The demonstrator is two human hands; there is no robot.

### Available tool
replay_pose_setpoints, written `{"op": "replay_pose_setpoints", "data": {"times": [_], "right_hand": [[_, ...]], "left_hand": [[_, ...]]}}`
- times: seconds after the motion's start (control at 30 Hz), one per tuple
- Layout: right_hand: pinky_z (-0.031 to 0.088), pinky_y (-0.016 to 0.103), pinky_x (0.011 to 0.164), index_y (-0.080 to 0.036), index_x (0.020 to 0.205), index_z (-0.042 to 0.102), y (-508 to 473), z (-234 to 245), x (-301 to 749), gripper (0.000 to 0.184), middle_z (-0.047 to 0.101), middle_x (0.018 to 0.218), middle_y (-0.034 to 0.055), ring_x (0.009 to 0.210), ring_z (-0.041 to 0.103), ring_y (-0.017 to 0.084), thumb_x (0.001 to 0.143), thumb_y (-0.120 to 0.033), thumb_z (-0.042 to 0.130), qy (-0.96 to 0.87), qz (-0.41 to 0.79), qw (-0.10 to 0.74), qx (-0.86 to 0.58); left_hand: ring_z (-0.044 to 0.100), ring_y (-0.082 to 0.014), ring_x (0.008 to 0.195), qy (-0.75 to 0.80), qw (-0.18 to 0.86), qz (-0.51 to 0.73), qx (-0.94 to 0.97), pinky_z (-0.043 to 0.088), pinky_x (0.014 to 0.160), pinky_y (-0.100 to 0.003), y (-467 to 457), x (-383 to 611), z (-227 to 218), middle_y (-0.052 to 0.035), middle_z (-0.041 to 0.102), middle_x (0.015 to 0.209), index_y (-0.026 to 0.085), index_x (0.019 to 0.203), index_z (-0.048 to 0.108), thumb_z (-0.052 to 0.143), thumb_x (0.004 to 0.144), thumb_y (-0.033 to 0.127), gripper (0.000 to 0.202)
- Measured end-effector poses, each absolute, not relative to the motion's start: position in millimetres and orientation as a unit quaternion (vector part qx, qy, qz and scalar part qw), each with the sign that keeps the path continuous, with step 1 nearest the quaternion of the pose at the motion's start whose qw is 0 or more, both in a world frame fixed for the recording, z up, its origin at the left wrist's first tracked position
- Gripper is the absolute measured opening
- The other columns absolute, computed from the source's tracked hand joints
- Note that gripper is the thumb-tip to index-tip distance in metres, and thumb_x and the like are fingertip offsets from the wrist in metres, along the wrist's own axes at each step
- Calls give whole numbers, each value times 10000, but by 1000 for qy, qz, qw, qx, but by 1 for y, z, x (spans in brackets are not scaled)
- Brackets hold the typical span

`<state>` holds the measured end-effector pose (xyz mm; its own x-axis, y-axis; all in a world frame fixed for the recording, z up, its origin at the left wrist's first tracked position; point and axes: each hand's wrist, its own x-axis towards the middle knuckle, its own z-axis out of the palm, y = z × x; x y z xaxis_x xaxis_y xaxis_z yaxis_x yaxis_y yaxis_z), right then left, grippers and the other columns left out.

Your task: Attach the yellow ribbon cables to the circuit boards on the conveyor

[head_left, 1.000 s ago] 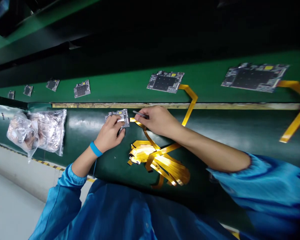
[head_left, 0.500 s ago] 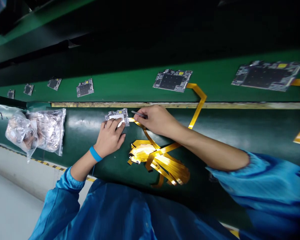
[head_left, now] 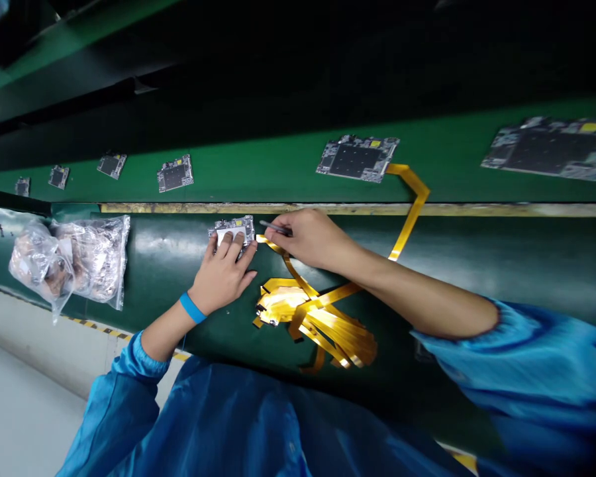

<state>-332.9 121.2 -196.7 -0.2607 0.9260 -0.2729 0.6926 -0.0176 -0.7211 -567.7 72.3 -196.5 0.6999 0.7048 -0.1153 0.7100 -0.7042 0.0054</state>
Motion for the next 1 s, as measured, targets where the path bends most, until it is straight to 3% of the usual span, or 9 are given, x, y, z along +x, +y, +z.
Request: {"op": "replay_pose_setpoints", "data": {"times": [0.7,0.87,1.0], "right_hand": [[408,312,667,-188,868,823,129,-185,-340,254,764,759,64,660,628,201,974,-277,610,-707,376,72,-594],[420,329,702,-194,984,839,122,-186,-341,276,808,844,91,753,700,241,1026,-283,581,-745,325,54,-580],[438,350,727,-188,1150,830,110,-189,-337,337,827,1068,131,888,733,276,1083,-359,548,-784,272,76,-553]], "left_hand": [[454,-427,1620,378,35,-84,921,334,1350,-654,69,-571,-202,-248,488,1725,121,1696,474,445,1162,518,666],[475,-422,1602,379,23,-112,918,353,1341,-653,69,-566,-195,-242,501,1715,133,1702,468,472,1158,507,661],[500,-418,1578,376,12,-132,917,364,1336,-652,70,-562,-188,-242,529,1687,134,1696,479,503,1151,510,663]]}}
